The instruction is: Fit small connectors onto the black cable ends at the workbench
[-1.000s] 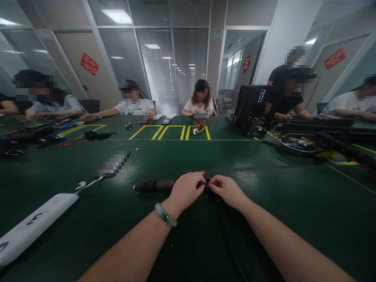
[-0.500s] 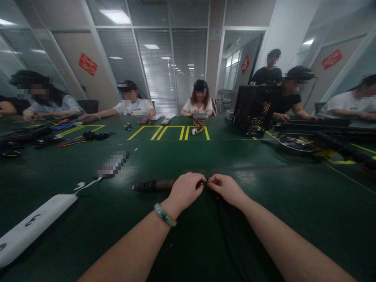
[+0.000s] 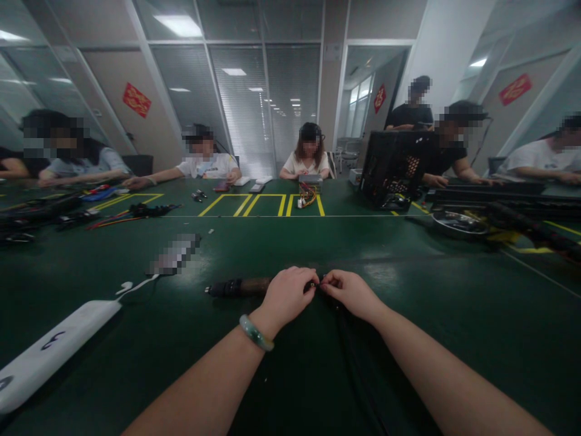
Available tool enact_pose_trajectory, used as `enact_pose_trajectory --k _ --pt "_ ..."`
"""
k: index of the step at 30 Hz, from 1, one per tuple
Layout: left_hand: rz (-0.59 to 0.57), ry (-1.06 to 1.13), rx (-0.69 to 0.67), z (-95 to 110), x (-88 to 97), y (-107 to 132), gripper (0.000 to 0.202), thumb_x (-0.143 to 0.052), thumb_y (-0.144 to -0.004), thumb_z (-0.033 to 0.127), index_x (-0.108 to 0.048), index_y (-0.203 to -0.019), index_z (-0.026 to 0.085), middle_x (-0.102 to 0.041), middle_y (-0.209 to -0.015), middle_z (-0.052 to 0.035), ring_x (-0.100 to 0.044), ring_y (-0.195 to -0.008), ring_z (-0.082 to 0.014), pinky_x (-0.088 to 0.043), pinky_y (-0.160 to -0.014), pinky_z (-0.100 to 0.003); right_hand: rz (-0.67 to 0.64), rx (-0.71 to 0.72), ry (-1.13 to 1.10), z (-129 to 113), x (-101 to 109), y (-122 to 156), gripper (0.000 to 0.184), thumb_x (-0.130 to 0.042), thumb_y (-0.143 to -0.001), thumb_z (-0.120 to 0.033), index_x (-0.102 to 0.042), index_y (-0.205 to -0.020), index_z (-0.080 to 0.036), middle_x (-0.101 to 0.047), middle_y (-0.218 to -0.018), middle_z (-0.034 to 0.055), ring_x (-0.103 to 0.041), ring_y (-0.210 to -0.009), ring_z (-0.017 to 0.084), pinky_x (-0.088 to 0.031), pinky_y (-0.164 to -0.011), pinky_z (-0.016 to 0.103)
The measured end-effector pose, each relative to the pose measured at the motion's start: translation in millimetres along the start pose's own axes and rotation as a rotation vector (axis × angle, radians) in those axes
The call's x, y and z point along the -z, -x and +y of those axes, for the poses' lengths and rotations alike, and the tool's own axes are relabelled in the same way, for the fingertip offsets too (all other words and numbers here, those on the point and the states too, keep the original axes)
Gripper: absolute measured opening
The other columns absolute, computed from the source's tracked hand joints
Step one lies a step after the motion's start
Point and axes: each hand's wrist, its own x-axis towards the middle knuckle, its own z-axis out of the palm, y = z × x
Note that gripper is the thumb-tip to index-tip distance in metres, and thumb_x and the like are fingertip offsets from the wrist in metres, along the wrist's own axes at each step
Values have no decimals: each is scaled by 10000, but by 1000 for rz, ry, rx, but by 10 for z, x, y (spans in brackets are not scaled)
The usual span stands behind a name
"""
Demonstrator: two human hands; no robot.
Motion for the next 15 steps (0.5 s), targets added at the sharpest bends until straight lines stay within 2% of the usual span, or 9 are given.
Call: enact_pose_trajectory --k 6,11,15 --pt "3 3 64 5 -9 7 155 -562 -862 309 -596 -985 222 -633 -1092 -38 -583 -1008 -215 -446 -913 -387 13 2 13 14 2 -6 156 -567 -837 -306 -672 -860 -192 -680 -776 5 -594 -678 143 -414 -598 228" --pt "14 17 10 -27 -25 6 96 -569 -861 263 -600 -949 240 -622 -1133 -7 -574 -1027 -195 -431 -934 -380 6 8 27 4 7 -11 159 -568 -835 -312 -676 -862 -198 -685 -792 5 -595 -677 143 -411 -593 228" --pt "19 2 -1 -48 -47 0 127 -586 -843 233 -597 -969 250 -628 -1120 -4 -573 -1032 -198 -435 -929 -372 16 22 24 4 -4 -12 160 -568 -835 -315 -672 -847 -194 -681 -779 6 -592 -680 142 -411 -596 223"
